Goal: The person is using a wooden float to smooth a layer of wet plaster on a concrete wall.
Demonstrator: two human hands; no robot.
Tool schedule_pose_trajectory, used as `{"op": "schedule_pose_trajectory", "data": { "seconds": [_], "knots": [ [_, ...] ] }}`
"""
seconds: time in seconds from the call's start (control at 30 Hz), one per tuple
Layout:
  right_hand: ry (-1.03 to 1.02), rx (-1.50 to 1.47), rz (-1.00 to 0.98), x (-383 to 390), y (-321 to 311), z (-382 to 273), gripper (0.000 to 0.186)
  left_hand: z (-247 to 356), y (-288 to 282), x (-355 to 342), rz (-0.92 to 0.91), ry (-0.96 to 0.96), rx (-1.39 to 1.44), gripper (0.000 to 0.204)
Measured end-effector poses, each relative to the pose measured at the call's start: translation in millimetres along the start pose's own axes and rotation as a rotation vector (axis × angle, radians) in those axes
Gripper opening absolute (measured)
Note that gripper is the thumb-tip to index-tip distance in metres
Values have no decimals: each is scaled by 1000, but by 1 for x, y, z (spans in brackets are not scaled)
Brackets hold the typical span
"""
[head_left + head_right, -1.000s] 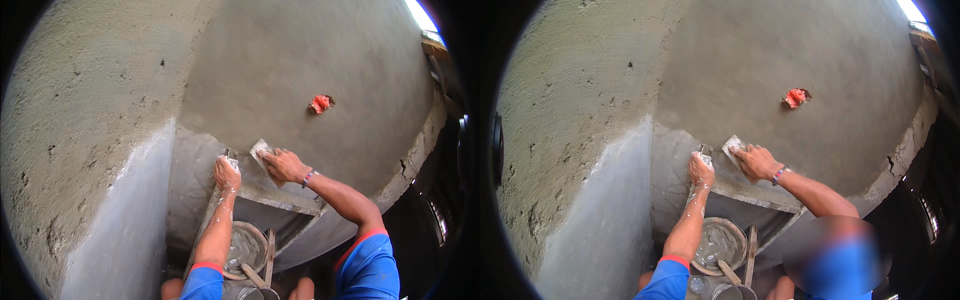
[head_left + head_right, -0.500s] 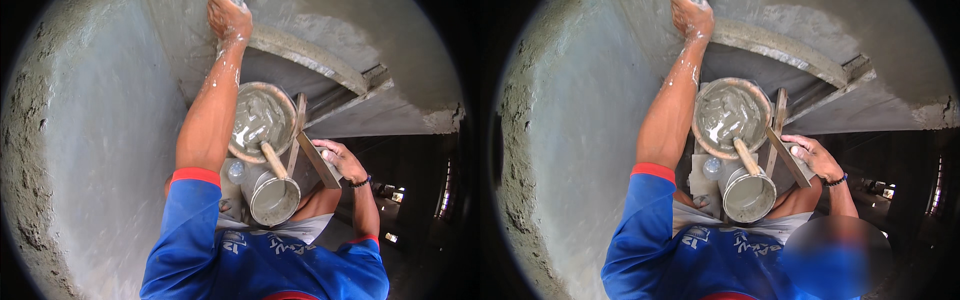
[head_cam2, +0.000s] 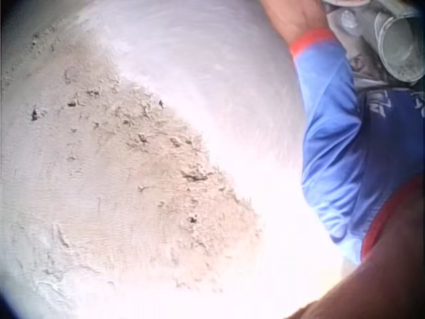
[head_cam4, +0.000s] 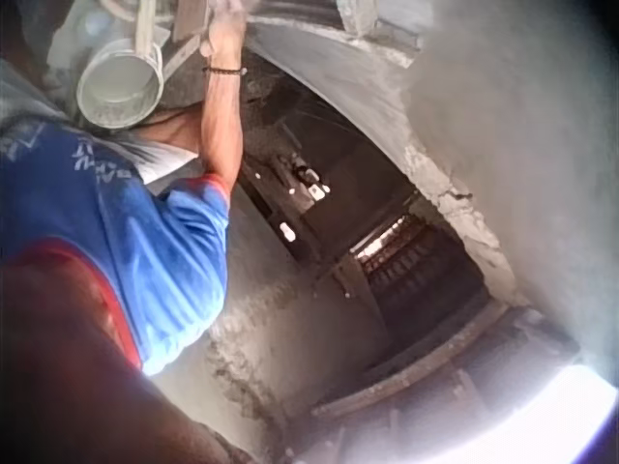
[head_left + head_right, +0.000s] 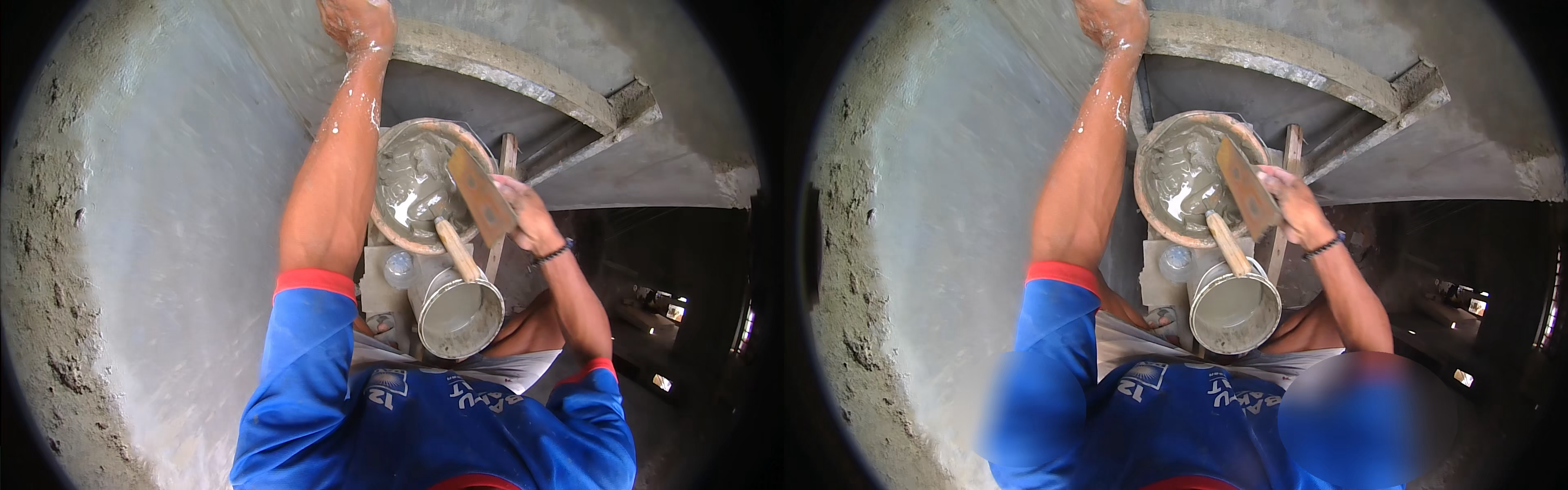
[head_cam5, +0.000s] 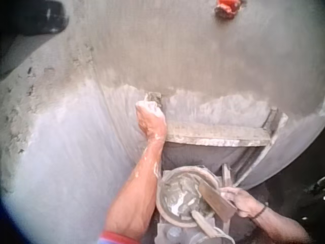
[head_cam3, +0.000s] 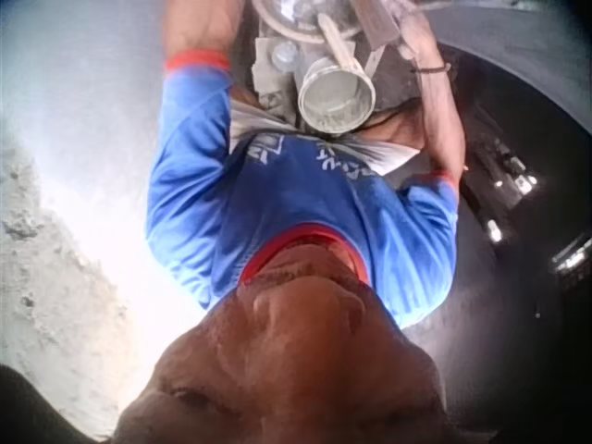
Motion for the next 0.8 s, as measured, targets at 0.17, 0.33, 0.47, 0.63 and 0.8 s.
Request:
{"op": "schedule_pose_trajectory", "data": {
  "seconds": [0.17,0.33,0.47,0.63,0.8],
  "knots": [
    [-103,126,194,-65,5,37,38,2,-1,1,16,33,-28,21],
    [-112,259,264,-78,23,48,37,-12,9,5,-14,22,-108,35],
    [-65,323,205,-93,35,70,38,-24,9,12,105,57,-279,53],
    [0,138,92,-105,49,90,33,-23,18,14,15,11,-225,56],
    [25,39,42,-106,59,98,33,-16,16,13,28,44,-207,55]
  ]
}}
Point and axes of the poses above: each hand's wrist, its own x-axis away from the middle knuckle, its own y-axis out of the palm, z = x × y, the point moved 10 cm from there along -x, towards the middle knuckle, and after that the axes turned 9 degrees about -z, right-handed, at the moved point
